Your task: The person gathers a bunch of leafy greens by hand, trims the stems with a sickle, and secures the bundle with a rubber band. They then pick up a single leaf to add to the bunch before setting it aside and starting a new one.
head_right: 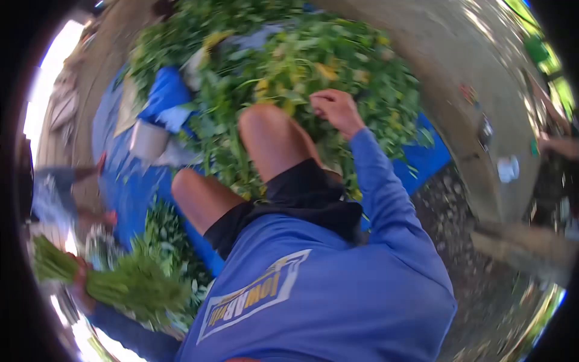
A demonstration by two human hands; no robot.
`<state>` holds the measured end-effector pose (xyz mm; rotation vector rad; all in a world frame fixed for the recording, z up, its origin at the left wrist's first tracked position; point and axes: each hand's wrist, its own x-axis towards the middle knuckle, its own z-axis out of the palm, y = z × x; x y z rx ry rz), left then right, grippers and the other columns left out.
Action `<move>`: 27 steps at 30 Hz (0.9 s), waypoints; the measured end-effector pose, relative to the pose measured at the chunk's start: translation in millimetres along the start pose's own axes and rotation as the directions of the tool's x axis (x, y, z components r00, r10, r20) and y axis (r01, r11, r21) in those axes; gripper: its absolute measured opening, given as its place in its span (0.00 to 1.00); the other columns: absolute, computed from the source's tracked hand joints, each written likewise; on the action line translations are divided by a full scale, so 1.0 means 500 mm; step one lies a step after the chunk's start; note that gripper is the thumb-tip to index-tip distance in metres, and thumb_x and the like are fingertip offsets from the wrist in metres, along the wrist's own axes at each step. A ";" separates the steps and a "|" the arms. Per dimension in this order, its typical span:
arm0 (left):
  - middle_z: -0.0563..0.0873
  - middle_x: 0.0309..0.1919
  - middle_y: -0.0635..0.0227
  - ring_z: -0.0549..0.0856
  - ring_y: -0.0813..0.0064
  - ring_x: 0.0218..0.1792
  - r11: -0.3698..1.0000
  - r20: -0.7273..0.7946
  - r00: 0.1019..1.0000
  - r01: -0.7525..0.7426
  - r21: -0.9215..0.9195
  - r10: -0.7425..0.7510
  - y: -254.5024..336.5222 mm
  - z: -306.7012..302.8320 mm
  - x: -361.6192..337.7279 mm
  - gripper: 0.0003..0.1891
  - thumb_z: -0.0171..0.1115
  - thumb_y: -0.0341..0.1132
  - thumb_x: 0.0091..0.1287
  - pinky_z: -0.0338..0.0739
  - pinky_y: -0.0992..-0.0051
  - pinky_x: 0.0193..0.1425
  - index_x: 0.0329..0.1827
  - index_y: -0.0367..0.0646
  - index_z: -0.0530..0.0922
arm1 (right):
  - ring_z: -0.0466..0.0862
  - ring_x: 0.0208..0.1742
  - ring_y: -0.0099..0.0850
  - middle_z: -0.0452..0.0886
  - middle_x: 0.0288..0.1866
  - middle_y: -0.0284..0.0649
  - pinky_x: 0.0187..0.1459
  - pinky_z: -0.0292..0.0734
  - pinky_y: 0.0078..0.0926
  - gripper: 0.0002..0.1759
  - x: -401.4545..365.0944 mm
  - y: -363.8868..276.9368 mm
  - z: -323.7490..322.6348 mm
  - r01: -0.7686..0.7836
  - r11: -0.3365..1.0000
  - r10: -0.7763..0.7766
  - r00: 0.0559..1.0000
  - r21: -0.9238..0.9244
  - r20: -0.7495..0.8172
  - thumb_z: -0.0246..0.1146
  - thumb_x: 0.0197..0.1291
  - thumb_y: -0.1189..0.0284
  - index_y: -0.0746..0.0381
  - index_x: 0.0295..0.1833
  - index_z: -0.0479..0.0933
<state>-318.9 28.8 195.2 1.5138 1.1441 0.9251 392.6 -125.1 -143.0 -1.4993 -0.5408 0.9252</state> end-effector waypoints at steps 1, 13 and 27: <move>0.84 0.40 0.67 0.85 0.73 0.37 0.996 0.009 0.997 0.071 0.051 -0.072 -0.037 0.161 -0.005 0.29 0.75 0.27 0.61 0.86 0.68 0.45 0.66 0.43 0.74 | 0.86 0.37 0.22 0.89 0.37 0.35 0.41 0.82 0.23 0.12 0.004 0.028 -0.052 0.030 0.998 -0.030 0.999 -0.052 -0.015 0.70 0.70 0.69 0.68 0.49 0.89; 0.83 0.31 0.56 0.86 0.62 0.28 0.880 0.419 0.810 0.473 -0.051 -0.411 -0.359 0.697 0.052 0.27 0.75 0.23 0.52 0.90 0.59 0.36 0.55 0.37 0.74 | 0.91 0.49 0.50 0.91 0.44 0.51 0.55 0.85 0.46 0.12 0.057 0.100 -0.816 -0.294 0.672 -0.587 0.349 -0.680 -0.730 0.66 0.62 0.66 0.58 0.43 0.92; 0.85 0.27 0.57 0.87 0.63 0.24 0.829 0.357 0.755 0.545 0.125 -0.550 -0.332 0.837 0.095 0.26 0.74 0.25 0.49 0.88 0.62 0.30 0.52 0.36 0.75 | 0.93 0.54 0.43 0.94 0.52 0.41 0.60 0.86 0.38 0.21 0.124 0.061 -1.109 -0.520 0.780 -0.269 0.223 -0.347 -0.937 0.71 0.57 0.51 0.49 0.51 0.94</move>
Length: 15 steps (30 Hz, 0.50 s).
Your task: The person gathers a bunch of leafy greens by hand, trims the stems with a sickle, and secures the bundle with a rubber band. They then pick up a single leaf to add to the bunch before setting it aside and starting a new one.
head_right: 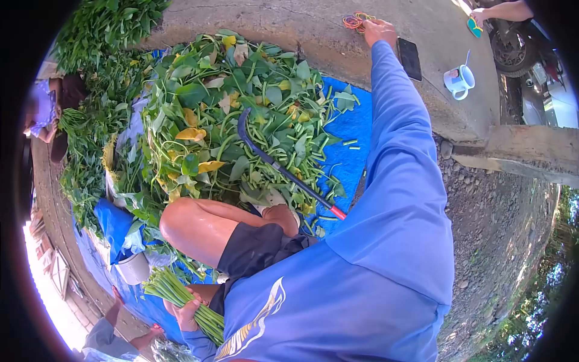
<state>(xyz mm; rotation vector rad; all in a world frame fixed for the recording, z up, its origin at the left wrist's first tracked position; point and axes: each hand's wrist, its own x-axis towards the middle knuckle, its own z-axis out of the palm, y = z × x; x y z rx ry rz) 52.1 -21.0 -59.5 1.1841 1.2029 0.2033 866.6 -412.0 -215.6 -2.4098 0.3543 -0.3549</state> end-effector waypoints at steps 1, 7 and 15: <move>0.85 0.28 0.57 0.87 0.63 0.25 1.000 0.007 1.000 0.014 -0.009 -0.014 0.000 -0.005 0.002 0.25 0.74 0.24 0.49 0.88 0.62 0.31 0.52 0.37 0.76 | 0.93 0.54 0.41 0.94 0.52 0.41 0.60 0.86 0.38 0.21 0.024 0.003 -0.001 0.024 1.000 -0.024 1.000 -0.003 0.003 0.71 0.57 0.51 0.50 0.51 0.94; 0.85 0.30 0.58 0.88 0.64 0.28 1.000 0.073 0.997 0.019 -0.017 -0.018 0.015 0.008 0.005 0.25 0.76 0.23 0.50 0.90 0.64 0.36 0.53 0.34 0.78 | 0.90 0.52 0.35 0.92 0.52 0.40 0.54 0.85 0.36 0.22 0.118 0.001 -0.061 0.280 0.951 -0.276 0.960 -0.129 0.044 0.74 0.56 0.55 0.57 0.52 0.91; 0.85 0.30 0.58 0.87 0.65 0.28 0.998 0.072 0.996 0.049 -0.045 -0.045 0.007 0.028 -0.014 0.22 0.71 0.20 0.51 0.89 0.64 0.37 0.51 0.32 0.77 | 0.78 0.26 0.37 0.83 0.31 0.44 0.30 0.76 0.42 0.15 0.065 -0.127 -0.133 -0.264 0.743 0.370 0.928 0.615 -0.048 0.81 0.45 0.69 0.69 0.31 0.84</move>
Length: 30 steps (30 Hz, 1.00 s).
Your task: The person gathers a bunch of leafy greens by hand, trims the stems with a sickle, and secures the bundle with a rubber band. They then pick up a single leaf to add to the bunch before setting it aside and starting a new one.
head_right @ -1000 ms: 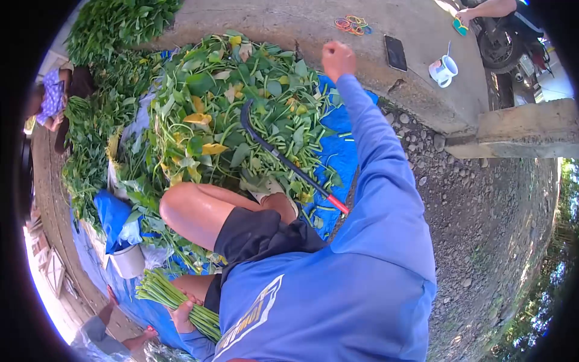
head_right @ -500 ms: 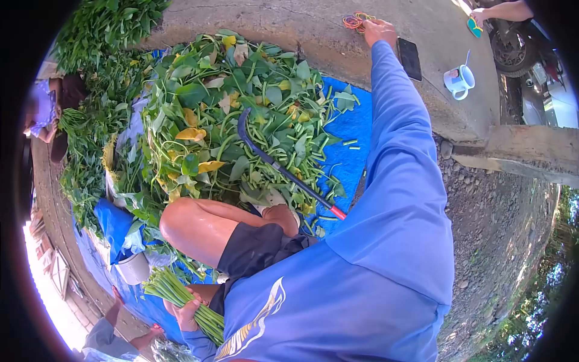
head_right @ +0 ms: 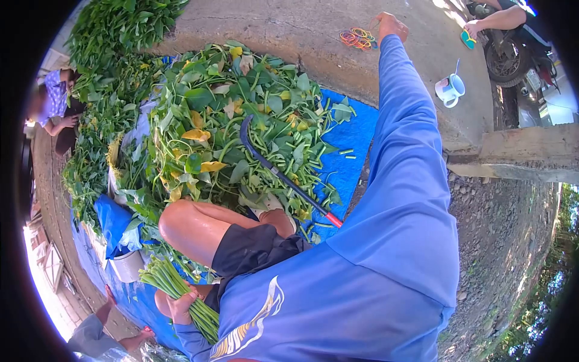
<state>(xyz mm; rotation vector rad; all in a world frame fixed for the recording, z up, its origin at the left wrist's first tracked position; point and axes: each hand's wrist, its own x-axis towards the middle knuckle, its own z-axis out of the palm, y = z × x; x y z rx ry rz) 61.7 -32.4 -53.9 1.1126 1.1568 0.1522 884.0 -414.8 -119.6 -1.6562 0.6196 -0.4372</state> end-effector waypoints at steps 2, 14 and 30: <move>0.85 0.30 0.58 0.87 0.65 0.28 1.000 -0.001 1.000 -0.010 -0.005 0.010 0.000 0.005 -0.009 0.22 0.72 0.21 0.51 0.89 0.65 0.37 0.51 0.32 0.77 | 0.79 0.27 0.37 0.83 0.32 0.44 0.32 0.77 0.42 0.16 -0.019 -0.018 -0.008 -0.050 0.995 0.052 0.998 0.084 -0.025 0.81 0.45 0.69 0.70 0.31 0.84; 0.85 0.30 0.60 0.86 0.68 0.28 0.999 0.015 1.000 -0.010 0.036 0.010 0.010 0.023 -0.019 0.23 0.71 0.23 0.53 0.88 0.67 0.37 0.53 0.32 0.77 | 0.81 0.49 0.37 0.84 0.46 0.39 0.49 0.80 0.44 0.22 0.012 -0.046 -0.029 -0.044 0.990 0.012 0.973 0.134 0.231 0.82 0.48 0.67 0.64 0.47 0.84; 0.85 0.31 0.61 0.86 0.67 0.27 1.000 0.021 1.000 0.011 0.028 -0.012 0.000 0.002 0.002 0.24 0.71 0.23 0.51 0.87 0.68 0.36 0.53 0.33 0.77 | 0.88 0.57 0.39 0.90 0.57 0.42 0.60 0.81 0.37 0.15 -0.092 -0.026 0.022 0.717 0.459 -0.420 0.696 -0.525 0.583 0.71 0.62 0.61 0.58 0.49 0.90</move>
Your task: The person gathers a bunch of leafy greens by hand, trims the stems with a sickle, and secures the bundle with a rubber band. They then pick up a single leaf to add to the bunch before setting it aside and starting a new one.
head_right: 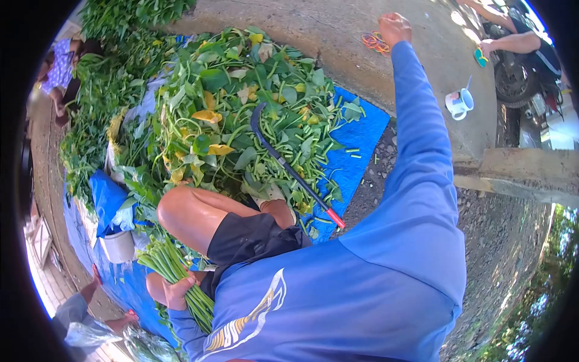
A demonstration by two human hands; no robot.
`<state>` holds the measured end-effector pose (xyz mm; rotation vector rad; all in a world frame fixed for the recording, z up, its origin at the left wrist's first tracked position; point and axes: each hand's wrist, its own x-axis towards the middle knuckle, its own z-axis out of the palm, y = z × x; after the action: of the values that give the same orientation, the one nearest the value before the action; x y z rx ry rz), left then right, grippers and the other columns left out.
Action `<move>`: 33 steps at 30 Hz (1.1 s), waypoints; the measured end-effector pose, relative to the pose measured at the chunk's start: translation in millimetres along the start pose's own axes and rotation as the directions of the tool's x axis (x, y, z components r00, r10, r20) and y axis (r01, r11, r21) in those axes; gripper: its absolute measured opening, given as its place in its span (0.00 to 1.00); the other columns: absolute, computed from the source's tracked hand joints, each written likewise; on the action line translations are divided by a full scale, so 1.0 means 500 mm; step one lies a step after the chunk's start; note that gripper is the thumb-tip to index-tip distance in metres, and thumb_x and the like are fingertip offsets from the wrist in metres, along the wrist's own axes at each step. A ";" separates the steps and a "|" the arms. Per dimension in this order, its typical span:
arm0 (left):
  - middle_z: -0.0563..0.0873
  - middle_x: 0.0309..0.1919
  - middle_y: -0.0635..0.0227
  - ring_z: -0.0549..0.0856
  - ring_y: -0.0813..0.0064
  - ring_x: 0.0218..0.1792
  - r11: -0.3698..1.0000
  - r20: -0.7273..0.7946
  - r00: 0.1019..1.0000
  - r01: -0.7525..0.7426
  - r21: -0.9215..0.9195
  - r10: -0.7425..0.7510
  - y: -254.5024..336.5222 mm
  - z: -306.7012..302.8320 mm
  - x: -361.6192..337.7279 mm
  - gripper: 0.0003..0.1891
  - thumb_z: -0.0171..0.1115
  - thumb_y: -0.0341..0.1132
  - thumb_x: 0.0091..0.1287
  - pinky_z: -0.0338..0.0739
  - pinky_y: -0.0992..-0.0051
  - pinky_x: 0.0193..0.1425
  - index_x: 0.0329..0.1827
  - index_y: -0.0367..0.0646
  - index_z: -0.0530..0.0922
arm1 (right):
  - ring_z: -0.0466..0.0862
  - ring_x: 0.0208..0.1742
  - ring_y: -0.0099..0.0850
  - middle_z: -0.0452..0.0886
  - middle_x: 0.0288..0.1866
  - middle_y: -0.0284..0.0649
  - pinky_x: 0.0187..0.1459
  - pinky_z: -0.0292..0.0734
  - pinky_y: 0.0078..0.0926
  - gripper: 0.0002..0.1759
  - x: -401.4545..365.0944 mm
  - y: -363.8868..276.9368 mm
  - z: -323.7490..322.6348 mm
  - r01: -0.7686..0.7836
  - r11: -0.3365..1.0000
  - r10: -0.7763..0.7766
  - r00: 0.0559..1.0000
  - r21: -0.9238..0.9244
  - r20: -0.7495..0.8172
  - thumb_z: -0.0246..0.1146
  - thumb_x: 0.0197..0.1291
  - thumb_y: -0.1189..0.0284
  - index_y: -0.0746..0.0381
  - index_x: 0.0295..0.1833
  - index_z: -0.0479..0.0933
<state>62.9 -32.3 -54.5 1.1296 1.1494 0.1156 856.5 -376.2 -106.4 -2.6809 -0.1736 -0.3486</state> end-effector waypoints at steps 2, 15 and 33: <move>0.85 0.30 0.62 0.86 0.68 0.26 0.999 -0.008 1.000 -0.012 0.039 0.012 -0.003 -0.004 0.005 0.22 0.72 0.25 0.51 0.85 0.69 0.35 0.51 0.33 0.79 | 0.89 0.59 0.43 0.91 0.57 0.44 0.63 0.80 0.38 0.13 -0.125 -0.084 -0.003 -0.040 0.997 0.034 0.996 0.071 0.085 0.70 0.63 0.61 0.55 0.47 0.91; 0.87 0.34 0.70 0.86 0.78 0.34 0.990 0.110 0.992 -0.070 0.121 0.056 -0.005 -0.023 0.010 0.19 0.77 0.24 0.55 0.83 0.73 0.42 0.49 0.36 0.84 | 0.87 0.41 0.38 0.87 0.39 0.44 0.46 0.81 0.36 0.09 -0.677 -0.389 0.071 0.366 0.763 -0.538 0.817 0.533 0.209 0.67 0.66 0.76 0.63 0.51 0.86; 0.90 0.31 0.60 0.89 0.71 0.35 0.965 0.140 0.978 -0.181 0.190 0.156 -0.054 -0.084 -0.025 0.22 0.76 0.34 0.49 0.84 0.67 0.41 0.49 0.36 0.85 | 0.84 0.41 0.20 0.84 0.68 0.50 0.43 0.82 0.22 0.49 -1.148 -0.661 -0.053 -0.828 0.500 -0.783 -0.306 0.256 0.541 0.76 0.67 0.68 0.66 0.85 0.55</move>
<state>12.8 -25.5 -65.1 1.3959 0.9691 0.0601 241.6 -128.8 -106.1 -0.7237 -0.5347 1.8826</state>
